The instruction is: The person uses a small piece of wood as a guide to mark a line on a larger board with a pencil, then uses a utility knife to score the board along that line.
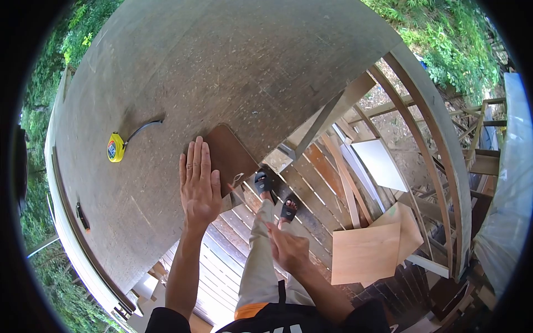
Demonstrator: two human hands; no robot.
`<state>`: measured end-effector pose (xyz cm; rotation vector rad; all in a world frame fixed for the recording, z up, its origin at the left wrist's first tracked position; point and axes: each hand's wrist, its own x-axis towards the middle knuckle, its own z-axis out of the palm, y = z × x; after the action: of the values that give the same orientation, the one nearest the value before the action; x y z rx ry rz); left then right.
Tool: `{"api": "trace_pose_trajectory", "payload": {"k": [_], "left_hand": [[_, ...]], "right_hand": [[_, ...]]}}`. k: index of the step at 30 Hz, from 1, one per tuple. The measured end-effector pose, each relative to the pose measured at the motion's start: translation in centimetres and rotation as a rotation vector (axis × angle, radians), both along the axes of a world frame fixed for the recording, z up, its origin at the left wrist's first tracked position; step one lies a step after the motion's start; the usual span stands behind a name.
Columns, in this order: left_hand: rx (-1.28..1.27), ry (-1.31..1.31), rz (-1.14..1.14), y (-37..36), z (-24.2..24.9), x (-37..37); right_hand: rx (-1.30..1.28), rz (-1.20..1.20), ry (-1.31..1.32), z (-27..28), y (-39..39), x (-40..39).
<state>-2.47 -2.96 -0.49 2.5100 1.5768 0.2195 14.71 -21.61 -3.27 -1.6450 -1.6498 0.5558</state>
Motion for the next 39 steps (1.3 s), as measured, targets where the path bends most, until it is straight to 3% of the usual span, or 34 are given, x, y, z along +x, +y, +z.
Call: {"api": "trace_pose_trajectory", "payload": {"k": [11,33,39], "left_hand": [[0.013,0.008,-0.003,0.1,0.1,0.1],[0.004,-0.008,0.005,0.2,0.2,0.1],[0.007,0.006,0.013,0.2,0.1,0.1]], "right_hand": [[-0.003,-0.063,-0.104,1.5,8.0,-2.7],[-0.042,-0.055,-0.152,1.6,8.4,-2.6],[0.02,-0.038,-0.009,-0.3,6.3,-2.0]]}}
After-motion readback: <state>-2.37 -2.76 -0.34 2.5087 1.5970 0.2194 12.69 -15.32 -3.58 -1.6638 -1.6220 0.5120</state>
